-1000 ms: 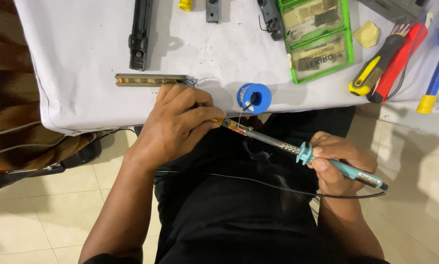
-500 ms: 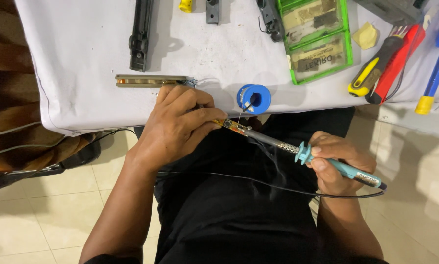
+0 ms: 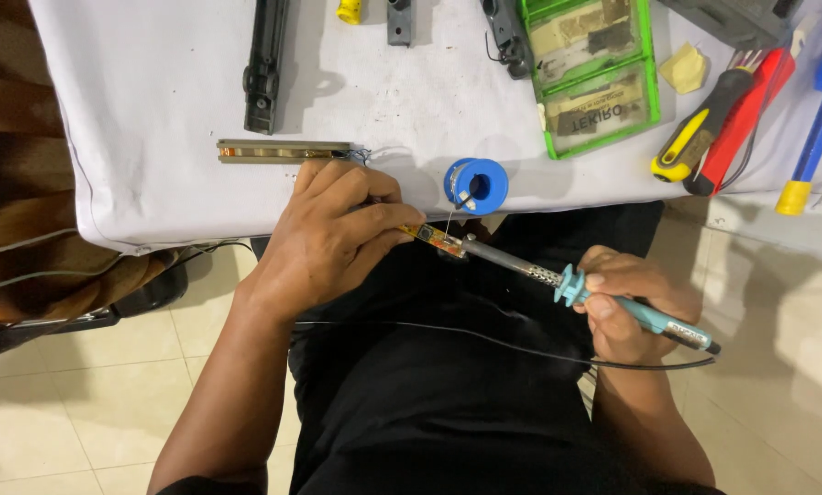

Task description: Soldering components onto a small circuit board using a soldering iron at a workbench.

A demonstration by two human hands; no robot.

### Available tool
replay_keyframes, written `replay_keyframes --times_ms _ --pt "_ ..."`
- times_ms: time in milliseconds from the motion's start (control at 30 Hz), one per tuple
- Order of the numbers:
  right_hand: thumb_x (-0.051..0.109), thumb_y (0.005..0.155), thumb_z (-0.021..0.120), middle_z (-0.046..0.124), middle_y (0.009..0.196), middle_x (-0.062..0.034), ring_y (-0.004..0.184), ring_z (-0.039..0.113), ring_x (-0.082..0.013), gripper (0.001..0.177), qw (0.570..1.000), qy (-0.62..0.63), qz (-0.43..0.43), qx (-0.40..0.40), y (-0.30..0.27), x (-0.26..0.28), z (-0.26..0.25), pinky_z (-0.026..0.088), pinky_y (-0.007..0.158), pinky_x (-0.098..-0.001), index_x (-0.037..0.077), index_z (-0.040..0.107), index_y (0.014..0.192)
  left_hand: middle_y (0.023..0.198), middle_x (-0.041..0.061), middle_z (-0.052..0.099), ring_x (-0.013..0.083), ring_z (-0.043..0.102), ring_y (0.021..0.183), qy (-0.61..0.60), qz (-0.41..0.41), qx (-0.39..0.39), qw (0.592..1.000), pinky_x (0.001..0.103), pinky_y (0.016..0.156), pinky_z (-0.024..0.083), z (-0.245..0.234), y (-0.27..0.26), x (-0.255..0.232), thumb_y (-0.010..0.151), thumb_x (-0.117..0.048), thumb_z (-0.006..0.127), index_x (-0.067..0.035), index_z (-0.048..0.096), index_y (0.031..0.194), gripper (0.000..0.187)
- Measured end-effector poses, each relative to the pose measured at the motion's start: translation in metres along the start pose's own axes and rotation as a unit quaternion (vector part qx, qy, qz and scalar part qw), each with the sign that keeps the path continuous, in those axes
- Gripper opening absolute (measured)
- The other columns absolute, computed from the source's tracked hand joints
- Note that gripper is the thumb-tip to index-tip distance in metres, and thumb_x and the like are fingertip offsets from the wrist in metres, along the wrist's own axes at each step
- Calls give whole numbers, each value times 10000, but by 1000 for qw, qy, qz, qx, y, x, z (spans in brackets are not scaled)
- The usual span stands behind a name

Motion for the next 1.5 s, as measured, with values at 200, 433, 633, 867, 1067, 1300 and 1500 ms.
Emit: replay_keyframes --times_ms 200,433,633,867,1067,1300,1500 --pt "141 870 704 612 742 -94 503 560 -215 109 999 26 12 -20 -3 -5 -2 466 623 -353 57 644 905 1080 45 613 261 562 948 1 1 -6 1000 406 856 383 0 -1 0 1040 -126 683 -141 711 1131 95" --pt "181 857 728 601 699 -87 486 539 -214 137 999 34 21 -33 -4 -7 -1 464 603 -350 70 650 876 1074 52 611 259 569 959 -17 -6 -7 1000 401 863 379 -1 -1 1 1038 -120 689 -134 715 1127 94" --pt "175 856 722 584 672 -75 483 524 -197 125 999 32 24 -34 -2 -4 0 454 584 -333 74 649 866 1077 49 607 265 555 947 -20 -4 -1 1000 412 849 376 -1 -1 2 1044 -133 673 -139 703 1143 104" --pt "160 852 724 599 680 -93 490 555 -207 124 999 37 17 -34 -4 -7 -1 475 592 -348 58 652 862 1075 53 601 266 537 942 -27 -7 -7 1000 405 844 369 0 -4 3 1048 -118 667 -140 702 1145 105" --pt "193 871 733 597 684 -90 503 553 -203 149 999 30 15 -29 -4 -5 0 487 607 -343 64 659 881 1072 46 600 267 541 946 -33 -16 -3 999 405 842 376 -1 -4 2 1043 -113 667 -140 712 1138 109" --pt "204 874 742 613 733 -73 481 522 -199 157 999 35 11 -32 -4 -2 -1 482 621 -364 73 656 870 1073 51 605 271 552 949 -28 -16 1 999 411 845 382 -1 -4 2 1040 -126 674 -135 718 1131 101" --pt "136 866 680 579 666 -110 484 547 -209 102 1000 16 -1 -2 0 -1 3 453 606 -371 48 630 880 1073 58 607 272 561 954 -21 -11 -4 1000 411 852 389 -1 -4 2 1037 -132 682 -131 718 1128 98"
Point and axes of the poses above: each hand's wrist, its own y-axis towards the middle knuckle, its own z-axis out of the palm, x = y × z, the point moved 2 cm from there along y, towards the middle knuckle
